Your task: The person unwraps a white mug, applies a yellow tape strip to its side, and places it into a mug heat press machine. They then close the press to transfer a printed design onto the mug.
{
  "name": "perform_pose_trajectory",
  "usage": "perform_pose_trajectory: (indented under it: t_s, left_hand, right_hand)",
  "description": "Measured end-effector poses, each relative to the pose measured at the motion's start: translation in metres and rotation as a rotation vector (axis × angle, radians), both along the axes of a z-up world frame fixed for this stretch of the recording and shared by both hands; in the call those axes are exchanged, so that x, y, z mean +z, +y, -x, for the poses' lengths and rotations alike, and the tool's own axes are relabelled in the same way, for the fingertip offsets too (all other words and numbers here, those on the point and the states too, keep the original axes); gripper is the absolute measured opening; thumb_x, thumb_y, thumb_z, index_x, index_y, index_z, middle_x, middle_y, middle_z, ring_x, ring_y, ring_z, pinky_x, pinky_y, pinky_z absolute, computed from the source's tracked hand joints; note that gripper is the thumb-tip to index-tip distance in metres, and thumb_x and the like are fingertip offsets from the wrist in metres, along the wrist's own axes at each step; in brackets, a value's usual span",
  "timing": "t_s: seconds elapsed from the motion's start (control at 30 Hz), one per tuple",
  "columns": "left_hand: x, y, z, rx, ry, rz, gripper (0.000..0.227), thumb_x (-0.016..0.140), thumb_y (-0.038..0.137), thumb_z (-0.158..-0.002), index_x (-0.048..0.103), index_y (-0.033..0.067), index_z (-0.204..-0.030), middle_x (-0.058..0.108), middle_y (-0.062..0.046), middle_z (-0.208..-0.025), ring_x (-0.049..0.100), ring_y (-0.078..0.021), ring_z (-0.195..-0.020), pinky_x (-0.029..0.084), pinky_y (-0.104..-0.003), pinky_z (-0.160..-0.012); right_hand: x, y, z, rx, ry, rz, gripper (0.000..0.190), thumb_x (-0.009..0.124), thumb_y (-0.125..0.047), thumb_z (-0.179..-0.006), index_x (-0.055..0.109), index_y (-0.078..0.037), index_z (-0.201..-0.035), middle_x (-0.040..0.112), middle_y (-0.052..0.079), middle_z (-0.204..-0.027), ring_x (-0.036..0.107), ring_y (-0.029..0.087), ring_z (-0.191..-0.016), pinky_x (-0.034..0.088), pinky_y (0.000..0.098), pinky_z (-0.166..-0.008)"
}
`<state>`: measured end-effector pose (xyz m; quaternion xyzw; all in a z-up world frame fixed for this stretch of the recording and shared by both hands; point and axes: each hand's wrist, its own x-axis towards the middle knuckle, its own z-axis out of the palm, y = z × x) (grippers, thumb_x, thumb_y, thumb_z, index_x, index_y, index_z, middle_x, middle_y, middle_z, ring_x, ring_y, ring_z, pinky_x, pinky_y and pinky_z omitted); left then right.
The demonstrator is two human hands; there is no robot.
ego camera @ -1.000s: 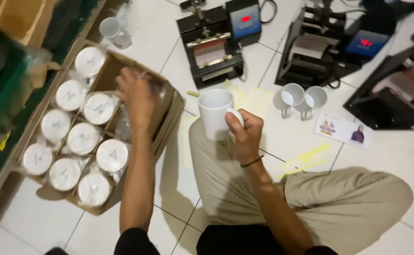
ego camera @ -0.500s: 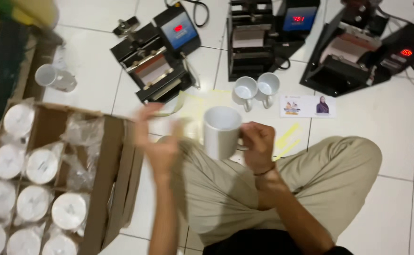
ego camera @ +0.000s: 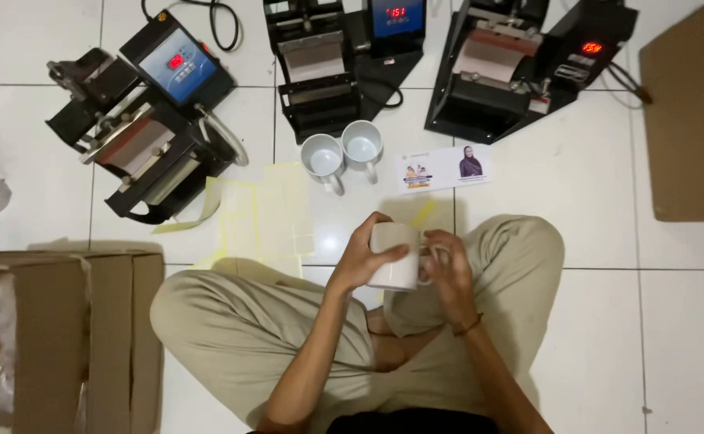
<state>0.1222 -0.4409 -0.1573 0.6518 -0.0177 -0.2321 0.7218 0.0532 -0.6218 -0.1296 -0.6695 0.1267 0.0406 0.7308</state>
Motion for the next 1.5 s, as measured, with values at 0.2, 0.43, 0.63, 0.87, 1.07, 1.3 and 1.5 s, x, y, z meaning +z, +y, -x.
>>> perform_pose_trajectory:
  t_s: [0.2, 0.43, 0.63, 0.87, 1.07, 1.3, 1.5]
  left_hand:
    - [0.024, -0.002, 0.004, 0.030, 0.256, -0.052, 0.050, 0.064, 0.053, -0.094, 0.058, 0.0067, -0.112, 0.062, -0.011, -0.094, 0.060, -0.0245, -0.091, 0.048, -0.038, -0.085]
    - [-0.018, 0.011, -0.003, -0.062, 0.174, -0.080, 0.052, 0.067, 0.054, -0.093, 0.053, 0.0077, -0.111, 0.060, -0.008, -0.090, 0.060, -0.0226, -0.086, 0.049, -0.035, -0.080]
    - [-0.002, 0.007, 0.005, -0.070, -0.107, 0.250, 0.105, 0.098, 0.014, -0.064, 0.034, 0.0099, -0.147, 0.059, -0.013, -0.133, 0.062, -0.0204, -0.116, 0.051, -0.038, -0.107]
    - [-0.013, -0.023, -0.031, -0.092, -0.328, 0.099, 0.053, 0.087, 0.013, -0.079, 0.064, 0.0066, -0.125, 0.070, -0.013, -0.119, 0.065, -0.0253, -0.114, 0.047, -0.046, -0.106]
    - [-0.087, -0.116, -0.112, 0.057, -0.689, -0.532, 0.024, 0.082, 0.024, -0.086, 0.077, 0.0125, -0.107, 0.072, -0.004, -0.097, 0.066, -0.0231, -0.091, 0.054, -0.038, -0.079]
    - [-0.105, -0.159, -0.156, -0.185, -0.675, -1.100, 0.066, 0.076, 0.041, -0.091, 0.056, 0.0095, -0.145, 0.053, -0.007, -0.143, 0.054, -0.0297, -0.115, 0.048, -0.045, -0.089]
    - [-0.126, -0.158, -0.154, -0.183, -0.746, -1.127, 0.053, 0.066, 0.045, -0.096, 0.063, 0.0151, -0.140, 0.052, -0.002, -0.140, 0.054, -0.0285, -0.109, 0.047, -0.042, -0.085]
  right_hand:
    - [-0.038, -0.018, 0.005, 0.356, -0.564, 0.633, 0.047, 0.091, -0.032, -0.076, 0.063, -0.005, -0.104, 0.055, 0.017, -0.137, 0.071, 0.032, -0.097, 0.060, 0.0473, -0.085]
    - [-0.084, -0.022, 0.014, 0.355, -0.483, 0.525, 0.033, 0.087, -0.034, -0.081, 0.065, -0.011, -0.085, 0.065, 0.002, -0.099, 0.070, 0.027, -0.087, 0.054, 0.0397, -0.081]
    - [-0.106, -0.033, 0.006, -0.243, -0.146, -0.414, 0.030, 0.058, -0.001, -0.101, 0.038, -0.012, -0.121, 0.047, 0.004, -0.110, 0.057, 0.013, -0.081, 0.052, 0.0408, -0.080]
    - [-0.094, -0.053, 0.003, -0.319, -0.099, 0.067, 0.046, 0.078, -0.021, -0.095, 0.047, -0.012, -0.063, 0.037, -0.006, -0.054, 0.031, 0.005, -0.051, 0.026, 0.0240, -0.053]
    - [-0.063, -0.079, -0.014, -0.600, -0.126, 0.300, 0.048, 0.079, -0.027, -0.096, 0.048, -0.012, -0.063, 0.038, -0.002, -0.051, 0.029, 0.004, -0.053, 0.021, 0.0228, -0.053]
    - [-0.078, -0.130, -0.092, -0.674, -0.194, 0.463, 0.046, 0.085, -0.024, -0.095, 0.053, -0.011, -0.064, 0.045, -0.002, -0.049, 0.035, 0.003, -0.055, 0.027, 0.0202, -0.053]
    - [-0.100, -0.127, -0.109, -0.724, -0.069, 0.385, 0.038, 0.081, -0.017, -0.095, 0.055, -0.010, -0.069, 0.047, 0.000, -0.055, 0.038, 0.006, -0.060, 0.031, 0.0227, -0.057]
